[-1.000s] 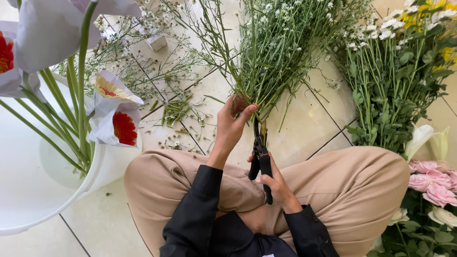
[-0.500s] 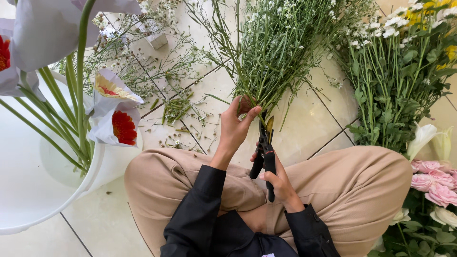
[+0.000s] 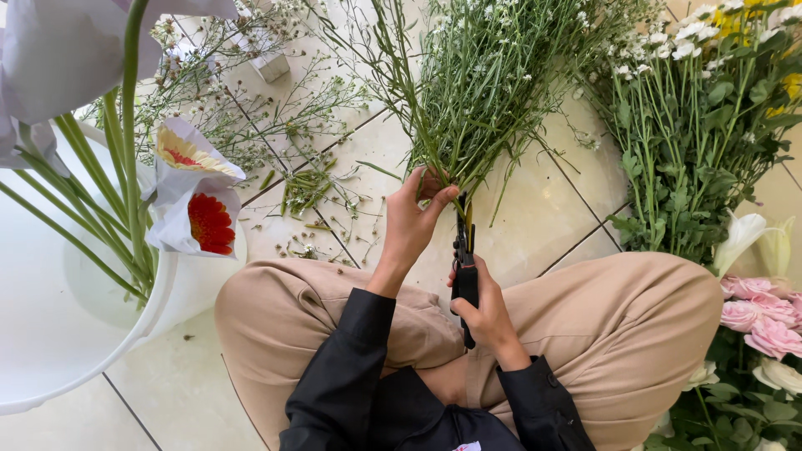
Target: The person trims flower stems using shears and places the flowers into a bucket of water.
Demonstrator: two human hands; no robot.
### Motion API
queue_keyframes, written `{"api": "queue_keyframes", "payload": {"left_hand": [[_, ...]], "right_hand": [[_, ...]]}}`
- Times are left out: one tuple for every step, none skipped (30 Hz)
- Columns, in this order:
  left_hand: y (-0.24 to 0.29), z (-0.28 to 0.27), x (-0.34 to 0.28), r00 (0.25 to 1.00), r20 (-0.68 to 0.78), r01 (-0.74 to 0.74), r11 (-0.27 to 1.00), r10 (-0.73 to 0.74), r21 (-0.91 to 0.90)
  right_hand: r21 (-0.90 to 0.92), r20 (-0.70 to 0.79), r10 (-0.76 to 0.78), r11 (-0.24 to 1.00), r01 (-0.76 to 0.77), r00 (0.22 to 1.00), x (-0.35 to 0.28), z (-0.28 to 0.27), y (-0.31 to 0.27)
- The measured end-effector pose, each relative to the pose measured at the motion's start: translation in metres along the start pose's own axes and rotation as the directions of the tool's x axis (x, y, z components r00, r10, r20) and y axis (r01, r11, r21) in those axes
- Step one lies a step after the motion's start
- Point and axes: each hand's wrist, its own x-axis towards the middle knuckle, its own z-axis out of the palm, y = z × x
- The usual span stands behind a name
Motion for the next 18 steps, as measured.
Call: {"api": "queue_keyframes", "payload": {"left_hand": [[0.0, 0.0, 0.0, 1.0, 0.0, 0.0, 1.0, 0.0, 0.0], [0.0, 0.001, -0.001, 1.0, 0.003, 0.002, 1.0, -0.003, 0.012], [0.001, 0.001, -0.001, 1.0, 0.008, 0.004, 1.0, -0.005, 0.024], [0.0, 0.001, -0.001, 1.0, 0.008, 0.005, 1.0, -0.005, 0.024], [-0.001, 0.001, -0.002, 1.0, 0.011, 0.004, 0.999, -0.005, 0.039], [-0.002, 0.001, -0.002, 1.0, 0.013, 0.004, 0.999, -0.004, 0.054], [-0.002, 0.001, -0.002, 1.0, 0.014, 0.003, 0.999, -0.004, 0.054], [-0.002, 0.002, -0.002, 1.0, 0.015, 0.005, 0.998, -0.006, 0.063], [-0.002, 0.002, -0.002, 1.0, 0.016, 0.007, 0.997, -0.008, 0.072], [-0.001, 0.002, -0.003, 1.0, 0.016, 0.007, 0.997, -0.008, 0.073], [-0.001, 0.002, -0.003, 1.0, 0.018, 0.006, 0.997, -0.007, 0.083], [0.0, 0.002, -0.003, 1.0, 0.019, 0.004, 0.996, -0.006, 0.093], [-0.002, 0.002, -0.003, 1.0, 0.019, 0.004, 0.996, -0.005, 0.093], [-0.004, 0.001, -0.003, 0.999, 0.031, 0.001, 0.995, -0.004, 0.104], [-0.006, 0.001, -0.003, 0.999, 0.045, -0.002, 0.994, -0.003, 0.114], [-0.006, 0.002, -0.004, 0.999, 0.046, -0.002, 0.994, -0.003, 0.113], [-0.007, 0.002, -0.004, 0.999, 0.047, -0.003, 0.994, -0.002, 0.111], [-0.007, 0.002, -0.004, 0.999, 0.047, -0.003, 0.994, -0.002, 0.109]], "right_hand": [[0.0, 0.0, 0.0, 1.0, 0.0, 1.0, 0.0, 0.002, -0.004], [-0.046, -0.043, 0.012, 0.999, -0.014, 0.999, 0.0, 0.003, -0.009], [-0.091, -0.086, 0.021, 0.995, -0.029, 0.996, 0.001, 0.005, -0.013], [-0.091, -0.087, 0.021, 0.995, -0.029, 0.996, 0.0, 0.005, -0.014], [-0.129, -0.106, 0.018, 0.991, -0.031, 0.994, 0.0, 0.006, -0.014], [-0.166, -0.125, 0.014, 0.986, -0.035, 0.992, 0.0, 0.007, -0.015], [-0.166, -0.126, 0.013, 0.986, -0.034, 0.992, 0.0, 0.007, -0.015], [-0.183, -0.14, 0.015, 0.982, -0.041, 0.99, 0.0, 0.008, -0.015], [-0.201, -0.153, 0.017, 0.978, -0.048, 0.988, 0.0, 0.009, -0.015], [-0.2, -0.154, 0.017, 0.978, -0.048, 0.988, -0.001, 0.009, -0.015], [-0.208, -0.163, 0.024, 0.977, -0.058, 0.986, -0.001, 0.009, -0.015], [-0.215, -0.172, 0.03, 0.974, -0.067, 0.985, -0.001, 0.01, -0.015], [-0.215, -0.172, 0.029, 0.974, -0.067, 0.985, -0.001, 0.01, -0.017], [-0.219, -0.173, 0.036, 0.973, -0.074, 0.984, -0.001, 0.011, -0.018], [-0.222, -0.176, 0.042, 0.972, -0.082, 0.983, -0.001, 0.011, -0.02], [-0.222, -0.177, 0.042, 0.971, -0.082, 0.983, -0.002, 0.011, -0.019], [-0.225, -0.174, 0.042, 0.971, -0.081, 0.984, -0.001, 0.011, -0.019], [-0.228, -0.17, 0.042, 0.97, -0.081, 0.985, -0.001, 0.011, -0.018]]}}
